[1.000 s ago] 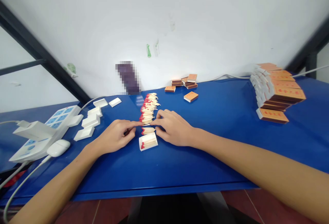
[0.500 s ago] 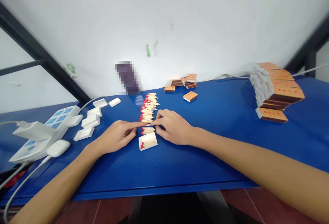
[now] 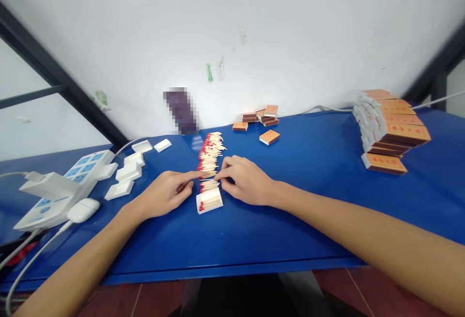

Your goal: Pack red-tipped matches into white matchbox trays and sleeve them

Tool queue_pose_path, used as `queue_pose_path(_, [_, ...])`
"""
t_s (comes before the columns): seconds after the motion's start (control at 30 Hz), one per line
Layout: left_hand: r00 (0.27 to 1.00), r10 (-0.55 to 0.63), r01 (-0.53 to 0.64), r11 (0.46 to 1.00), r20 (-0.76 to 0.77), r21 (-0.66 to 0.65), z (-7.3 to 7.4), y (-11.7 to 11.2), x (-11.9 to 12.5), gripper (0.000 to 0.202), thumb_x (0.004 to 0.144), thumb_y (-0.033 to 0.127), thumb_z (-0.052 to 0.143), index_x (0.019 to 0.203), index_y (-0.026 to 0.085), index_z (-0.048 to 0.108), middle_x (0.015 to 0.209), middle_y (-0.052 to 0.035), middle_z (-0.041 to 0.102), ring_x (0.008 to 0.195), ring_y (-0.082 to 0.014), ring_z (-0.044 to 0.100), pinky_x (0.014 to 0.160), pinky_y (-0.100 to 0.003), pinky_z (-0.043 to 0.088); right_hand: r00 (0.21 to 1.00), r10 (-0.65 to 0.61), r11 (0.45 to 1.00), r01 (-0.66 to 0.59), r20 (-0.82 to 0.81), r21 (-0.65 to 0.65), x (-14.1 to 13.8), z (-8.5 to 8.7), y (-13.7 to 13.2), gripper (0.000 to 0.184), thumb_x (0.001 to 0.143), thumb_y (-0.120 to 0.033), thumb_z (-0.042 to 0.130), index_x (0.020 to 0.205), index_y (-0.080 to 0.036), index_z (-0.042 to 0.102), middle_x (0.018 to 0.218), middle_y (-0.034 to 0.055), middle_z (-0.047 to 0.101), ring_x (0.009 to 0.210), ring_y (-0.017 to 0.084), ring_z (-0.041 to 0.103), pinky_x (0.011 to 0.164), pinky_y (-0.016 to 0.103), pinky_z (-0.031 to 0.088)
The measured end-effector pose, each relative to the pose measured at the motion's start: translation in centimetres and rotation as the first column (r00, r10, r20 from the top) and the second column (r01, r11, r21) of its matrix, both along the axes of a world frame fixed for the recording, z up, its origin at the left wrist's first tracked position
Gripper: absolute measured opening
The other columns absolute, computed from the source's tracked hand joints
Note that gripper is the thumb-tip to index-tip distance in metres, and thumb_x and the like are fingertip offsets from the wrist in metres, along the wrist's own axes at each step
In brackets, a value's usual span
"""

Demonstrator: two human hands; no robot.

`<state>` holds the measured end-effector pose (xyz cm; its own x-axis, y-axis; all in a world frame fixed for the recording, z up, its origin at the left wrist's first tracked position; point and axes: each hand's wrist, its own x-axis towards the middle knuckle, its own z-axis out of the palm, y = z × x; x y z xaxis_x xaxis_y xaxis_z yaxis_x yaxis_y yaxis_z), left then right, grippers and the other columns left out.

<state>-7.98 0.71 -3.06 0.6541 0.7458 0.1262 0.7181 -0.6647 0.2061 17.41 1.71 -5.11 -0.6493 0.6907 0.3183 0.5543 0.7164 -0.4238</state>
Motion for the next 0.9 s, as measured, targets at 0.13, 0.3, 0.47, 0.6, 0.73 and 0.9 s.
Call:
queue_pose_path(0.13, [0.999, -0.021, 0.021, 1.0, 0.049, -0.003, -0.05, -0.06, -0.08, 0.041, 0.092, 0.015, 0.045, 0.128, 0.023, 0.063, 0.076, 0.0011, 0.068, 0.057, -0.011, 0.053, 0.059, -0.023, 0.037, 1.0, -0.008, 1.0, 0.008, -0.026, -0.006, -0.05, -0.09, 0.0, 0.027, 0.09, -0.015, 0.054, 0.108, -0.02, 0.074, 0.099, 0.0074, 0.063, 0.091, 0.02, 0.058, 0.08, 0.035, 0.047])
queue_pose_path(0.3, [0.998, -0.016, 0.018, 1.0, 0.056, -0.021, -0.03, -0.04, -0.07, 0.041, 0.09, 0.013, 0.046, 0.123, 0.024, 0.067, 0.084, 0.0006, 0.072, 0.062, -0.0113, 0.059, 0.062, -0.023, 0.04, 0.998, -0.044, 0.999, 0.045, -0.043, 0.022, -0.2, -0.09, -0.05, 0.025, 0.09, -0.015, 0.053, 0.104, -0.018, 0.074, 0.095, 0.0073, 0.064, 0.087, 0.02, 0.058, 0.08, 0.035, 0.047])
queue_pose_path(0.47, [0.998, -0.011, 0.012, 1.0, 0.065, -0.025, -0.09, 0.02, -0.05, 0.039, 0.089, 0.013, 0.047, 0.12, 0.023, 0.069, 0.087, 0.0002, 0.074, 0.064, -0.0122, 0.061, 0.062, -0.023, 0.042, 0.994, -0.095, 0.995, 0.096, -0.045, 0.029, -0.33, 0.0, -0.02, 0.023, 0.087, -0.013, 0.054, 0.097, -0.015, 0.075, 0.091, 0.007, 0.064, 0.085, 0.019, 0.058, 0.078, 0.034, 0.047])
queue_pose_path(0.6, [0.998, -0.014, 0.015, 1.0, 0.068, -0.016, -0.21, 0.08, -0.06, 0.038, 0.089, 0.013, 0.048, 0.119, 0.022, 0.07, 0.092, -0.0008, 0.076, 0.066, -0.0126, 0.063, 0.062, -0.023, 0.043, 0.996, -0.076, 0.996, 0.078, -0.052, 0.036, -0.32, 0.03, -0.07, 0.022, 0.086, -0.013, 0.055, 0.093, -0.016, 0.075, 0.091, 0.0068, 0.065, 0.084, 0.019, 0.058, 0.077, 0.033, 0.047])
queue_pose_path(0.73, [0.997, -0.022, 0.023, 1.0, 0.072, -0.014, -0.34, 0.12, -0.02, 0.038, 0.089, 0.014, 0.048, 0.119, 0.022, 0.07, 0.094, -0.0011, 0.076, 0.068, -0.0134, 0.065, 0.064, -0.024, 0.045, 0.998, -0.041, 0.998, 0.043, -0.056, 0.04, -0.26, 0.05, -0.18, 0.022, 0.086, -0.013, 0.055, 0.095, -0.017, 0.075, 0.092, 0.0069, 0.065, 0.085, 0.019, 0.059, 0.078, 0.033, 0.047])
queue_pose_path(0.9, [0.997, -0.032, 0.033, 0.999, 0.074, -0.017, -0.26, 0.05, 0.05, 0.038, 0.088, 0.013, 0.047, 0.117, 0.021, 0.071, 0.096, -0.0016, 0.076, 0.07, -0.0136, 0.065, 0.064, -0.024, 0.045, 0.998, -0.032, 0.999, 0.033, -0.045, 0.035, -0.26, 0.11, -0.18, 0.023, 0.087, -0.013, 0.055, 0.099, -0.017, 0.075, 0.092, 0.0069, 0.064, 0.086, 0.019, 0.058, 0.078, 0.034, 0.046])
